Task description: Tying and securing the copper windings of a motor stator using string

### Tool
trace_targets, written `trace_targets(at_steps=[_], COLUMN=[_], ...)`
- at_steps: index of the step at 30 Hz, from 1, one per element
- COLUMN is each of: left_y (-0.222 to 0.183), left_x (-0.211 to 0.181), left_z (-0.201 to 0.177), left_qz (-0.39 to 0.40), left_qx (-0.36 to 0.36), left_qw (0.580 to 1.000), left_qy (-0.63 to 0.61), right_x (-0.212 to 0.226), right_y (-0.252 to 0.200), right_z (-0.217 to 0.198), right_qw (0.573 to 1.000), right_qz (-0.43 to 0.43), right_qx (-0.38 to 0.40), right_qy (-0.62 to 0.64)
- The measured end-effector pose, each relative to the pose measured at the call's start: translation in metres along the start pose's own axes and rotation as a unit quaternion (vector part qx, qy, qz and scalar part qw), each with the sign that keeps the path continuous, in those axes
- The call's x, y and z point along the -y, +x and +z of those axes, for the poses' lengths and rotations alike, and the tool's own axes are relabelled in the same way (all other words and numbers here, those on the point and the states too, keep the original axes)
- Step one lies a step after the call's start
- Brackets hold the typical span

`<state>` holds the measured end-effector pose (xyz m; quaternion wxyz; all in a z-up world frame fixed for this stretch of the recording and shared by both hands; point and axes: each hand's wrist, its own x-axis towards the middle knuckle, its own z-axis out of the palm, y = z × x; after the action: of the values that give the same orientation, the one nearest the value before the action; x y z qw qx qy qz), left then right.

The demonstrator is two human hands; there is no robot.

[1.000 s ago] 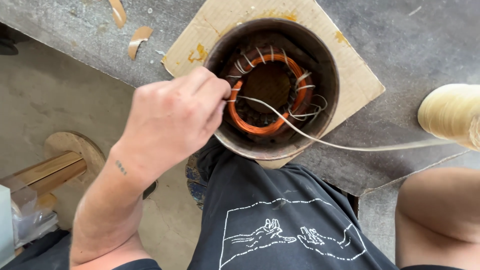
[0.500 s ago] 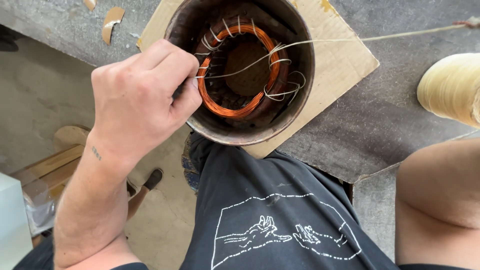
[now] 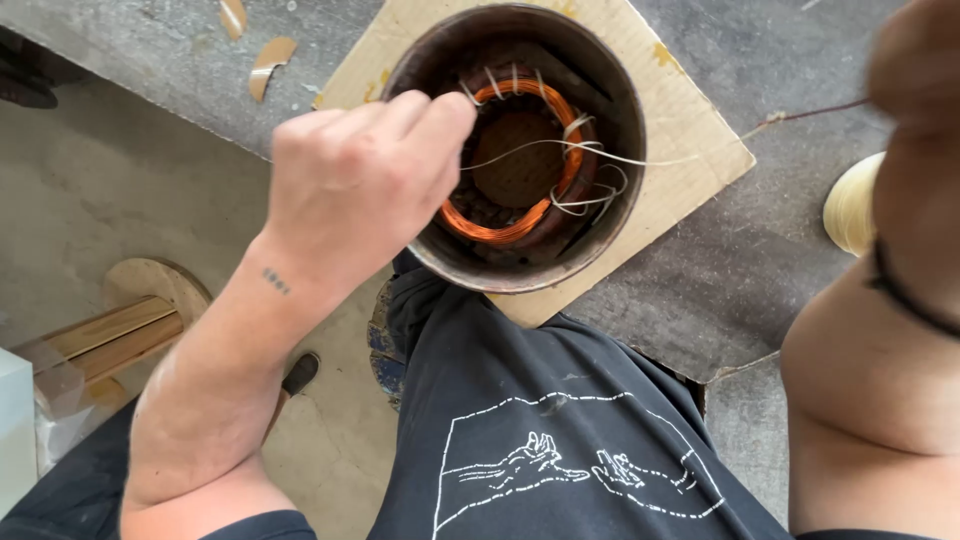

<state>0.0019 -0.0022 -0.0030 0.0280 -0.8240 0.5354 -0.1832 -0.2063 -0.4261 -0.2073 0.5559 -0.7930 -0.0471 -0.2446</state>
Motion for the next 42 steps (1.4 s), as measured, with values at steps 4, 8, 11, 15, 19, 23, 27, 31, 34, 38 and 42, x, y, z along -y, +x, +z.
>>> trace_targets(at_steps=[4, 8, 11, 15, 19, 23, 27, 31, 34, 38, 42], left_y=[0.003, -0.001, -0.003, -0.004, -0.001, 0.004, 0.002, -0.003, -0.005, -0.006, -0.010], left_x=[0.002, 0.006, 0.010, 0.011, 0.008, 0.014, 0.012, 0.010, 0.008, 0.013, 0.021], left_z=[0.006, -0.001, -0.008, -0.010, -0.008, -0.012, -0.011, -0.004, 0.003, 0.001, 0.001], left_qz=[0.012, 0.021, 0.026, 0.031, -0.019, -0.050, -0.045, -0.036, 0.030, 0.031, 0.065], left_qx=[-0.035, -0.021, -0.023, 0.008, 0.029, 0.090, 0.081, 0.056, -0.018, -0.062, -0.002], left_qw=[0.998, 0.999, 0.998, 0.999, 0.991, 0.943, 0.958, 0.977, 0.996, 0.991, 0.981], left_qy=[0.053, 0.040, 0.058, -0.004, -0.127, -0.315, -0.271, -0.204, -0.088, -0.119, -0.183], right_x=[0.246, 0.232, 0.225, 0.218, 0.212, 0.208, 0.219, 0.229, 0.223, 0.222, 0.225], right_y=[0.139, 0.134, 0.136, 0.148, 0.157, 0.154, 0.156, 0.148, 0.139, 0.140, 0.138], right_z=[0.128, 0.168, 0.191, 0.210, 0.218, 0.210, 0.194, 0.178, 0.177, 0.181, 0.173], right_qw=[0.980, 0.921, 0.854, 0.772, 0.714, 0.697, 0.672, 0.691, 0.704, 0.735, 0.767], right_qz=[0.024, -0.085, -0.129, -0.070, -0.045, -0.050, -0.040, -0.056, -0.065, -0.033, -0.020], right_qx=[0.124, 0.197, 0.253, 0.358, 0.415, 0.392, 0.414, 0.400, 0.394, 0.406, 0.400], right_qy=[-0.155, -0.324, -0.436, -0.521, -0.562, -0.599, -0.613, -0.600, -0.587, -0.542, -0.501])
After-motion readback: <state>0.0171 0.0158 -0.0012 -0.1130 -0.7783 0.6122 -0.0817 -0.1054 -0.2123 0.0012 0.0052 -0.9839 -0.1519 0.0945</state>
